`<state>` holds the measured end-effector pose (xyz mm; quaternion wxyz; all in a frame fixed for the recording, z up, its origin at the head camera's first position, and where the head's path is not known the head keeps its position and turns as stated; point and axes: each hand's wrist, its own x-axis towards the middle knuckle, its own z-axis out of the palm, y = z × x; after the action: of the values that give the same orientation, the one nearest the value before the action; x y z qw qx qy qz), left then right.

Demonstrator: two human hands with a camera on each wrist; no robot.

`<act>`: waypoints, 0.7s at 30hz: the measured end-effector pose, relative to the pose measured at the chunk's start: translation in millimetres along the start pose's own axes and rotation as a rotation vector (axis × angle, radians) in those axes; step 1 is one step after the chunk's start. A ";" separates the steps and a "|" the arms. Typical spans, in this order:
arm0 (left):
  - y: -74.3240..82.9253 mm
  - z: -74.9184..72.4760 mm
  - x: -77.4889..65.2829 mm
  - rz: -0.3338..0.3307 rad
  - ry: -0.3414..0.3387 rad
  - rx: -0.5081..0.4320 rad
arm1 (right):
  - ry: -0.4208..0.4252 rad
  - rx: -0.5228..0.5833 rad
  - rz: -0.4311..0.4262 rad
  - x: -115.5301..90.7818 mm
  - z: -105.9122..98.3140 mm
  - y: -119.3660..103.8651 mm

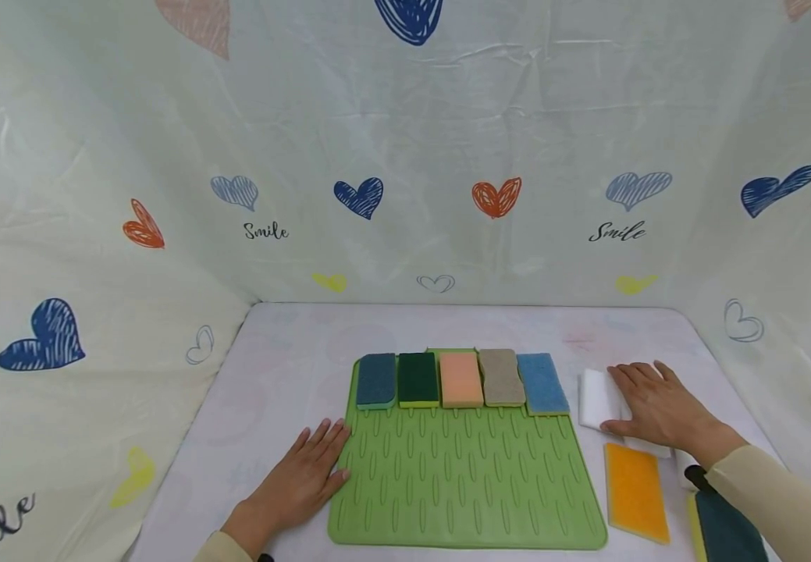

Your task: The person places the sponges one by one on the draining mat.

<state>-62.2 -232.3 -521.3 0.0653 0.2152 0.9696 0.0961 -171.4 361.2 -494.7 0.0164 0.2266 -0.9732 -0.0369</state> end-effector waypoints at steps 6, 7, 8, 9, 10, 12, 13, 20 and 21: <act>-0.7 1.2 -0.6 -0.001 -0.004 -0.003 | 0.001 0.006 0.007 -1.2 1.4 -0.8; -0.9 1.2 -0.6 -0.001 -0.004 -0.002 | 0.001 0.010 0.008 -1.6 1.5 -1.0; -1.0 1.2 -0.6 -0.002 -0.005 -0.003 | 0.002 0.016 0.010 -1.7 1.8 -1.3; -1.1 1.2 -0.6 -0.002 -0.006 -0.004 | 0.006 0.023 0.010 -1.9 2.0 -1.5; -1.1 1.2 -0.5 -0.003 -0.008 -0.005 | 0.010 0.030 0.012 -2.1 2.5 -2.0; -1.1 0.9 -0.4 -0.006 -0.010 -0.006 | 0.027 0.040 0.009 -2.3 4.1 -2.4; -0.9 0.7 -0.4 -0.008 -0.011 -0.007 | 0.038 0.044 0.005 -2.6 5.2 -2.3; 0.0 -1.0 0.6 -0.010 -0.020 -0.020 | 0.171 -0.010 -0.029 -1.9 6.7 -1.8; -0.2 -1.0 0.7 -0.009 -0.020 -0.022 | 0.206 -0.028 -0.039 -0.7 5.6 -1.4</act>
<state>-63.1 -232.4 -520.4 0.0776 0.2111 0.9688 0.1046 -170.5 360.7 -500.4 0.1187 0.2480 -0.9611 -0.0273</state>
